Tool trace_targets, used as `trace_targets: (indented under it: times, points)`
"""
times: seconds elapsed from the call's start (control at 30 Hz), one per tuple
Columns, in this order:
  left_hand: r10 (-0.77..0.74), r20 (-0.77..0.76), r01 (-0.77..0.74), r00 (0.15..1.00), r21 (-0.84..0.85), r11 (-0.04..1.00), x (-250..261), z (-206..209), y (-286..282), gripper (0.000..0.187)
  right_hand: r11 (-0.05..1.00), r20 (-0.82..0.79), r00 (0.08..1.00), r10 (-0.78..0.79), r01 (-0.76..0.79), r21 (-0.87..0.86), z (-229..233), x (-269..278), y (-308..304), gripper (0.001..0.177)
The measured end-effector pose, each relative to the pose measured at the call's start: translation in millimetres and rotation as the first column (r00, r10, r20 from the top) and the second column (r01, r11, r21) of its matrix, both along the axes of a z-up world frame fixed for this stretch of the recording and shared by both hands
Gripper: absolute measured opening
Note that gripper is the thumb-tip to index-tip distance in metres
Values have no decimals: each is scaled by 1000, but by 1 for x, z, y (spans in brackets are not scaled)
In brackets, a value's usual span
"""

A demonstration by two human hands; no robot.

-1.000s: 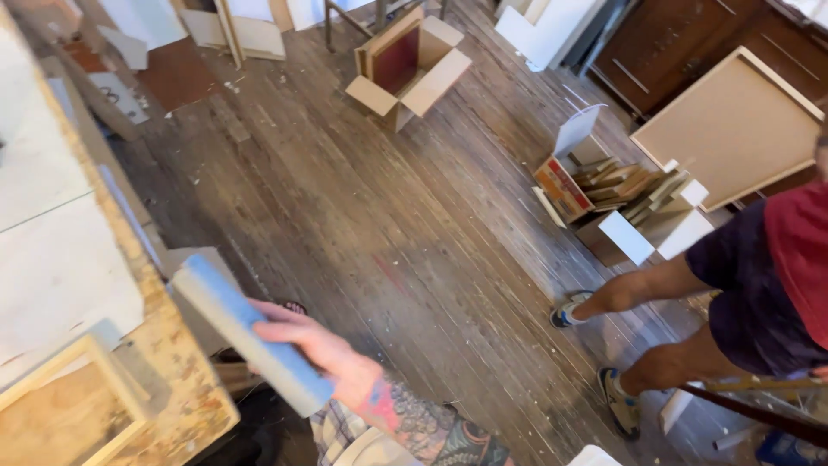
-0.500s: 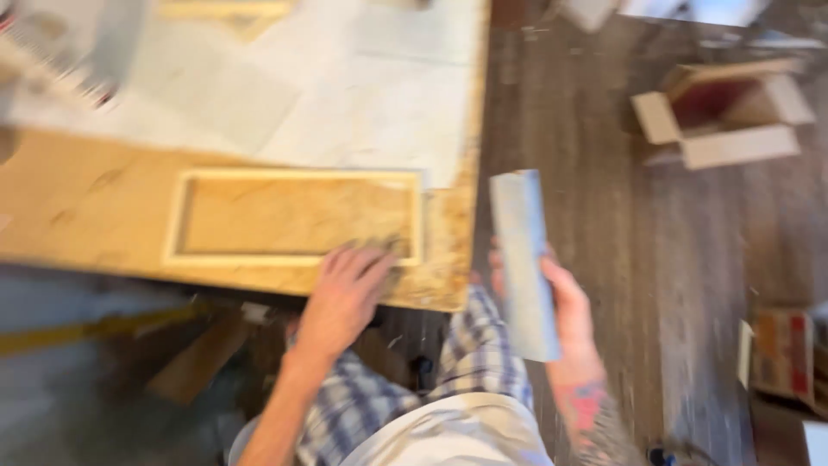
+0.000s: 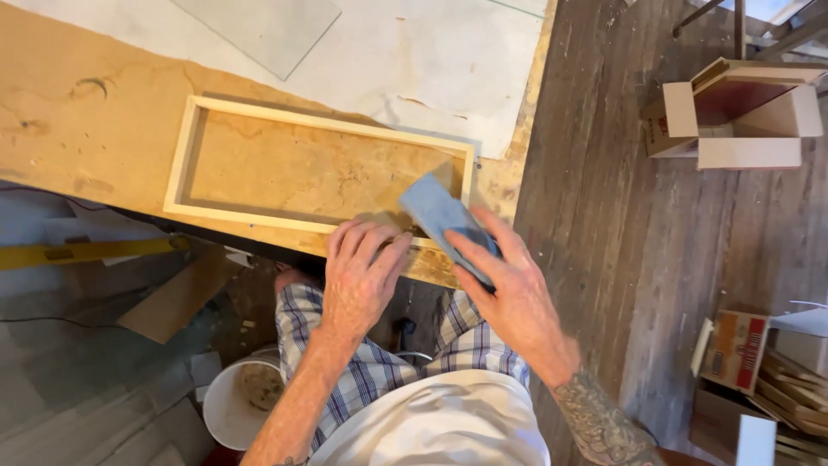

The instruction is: Sanding the edges and interior surfaces of a rectangular wooden frame using a blue sanding block on a workbench.

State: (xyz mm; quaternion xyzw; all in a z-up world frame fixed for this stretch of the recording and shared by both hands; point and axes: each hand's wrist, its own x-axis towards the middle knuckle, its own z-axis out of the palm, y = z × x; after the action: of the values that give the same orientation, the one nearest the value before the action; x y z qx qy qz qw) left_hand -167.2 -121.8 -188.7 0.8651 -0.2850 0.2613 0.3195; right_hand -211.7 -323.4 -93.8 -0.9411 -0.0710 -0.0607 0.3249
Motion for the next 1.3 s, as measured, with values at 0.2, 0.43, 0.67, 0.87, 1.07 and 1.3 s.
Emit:
trace_targets:
  times: [0.2, 0.43, 0.67, 0.87, 1.07, 1.3]
  points:
    - [6, 41, -1, 999, -138, 990, 0, -3, -4, 19, 979, 110, 992, 68, -45, -199, -28, -4, -44, 39]
    - [52, 80, -34, 995, -209, 977, 2, 1, -7, 8, 977, 119, 987, 105, -81, -197, -18, -8, -10, 40]
    - [35, 121, -9, 992, -211, 978, 1, -4, -6, 5, 977, 181, 976, 121, -85, -195, -19, -3, 0, 39]
    - [36, 134, -5, 990, -223, 975, 0, -12, -4, 3, 979, 169, 979, 118, -86, -183, -23, 3, -19, 41]
    - [54, 135, -28, 989, -191, 981, -1, -30, -8, 6, 976, 156, 980, 126, -94, -198, -19, -12, -19, 40]
    - [63, 156, -39, 986, -149, 988, 2, -29, -3, 4, 974, 156, 980, 126, -92, -206, -11, -6, 12, 39]
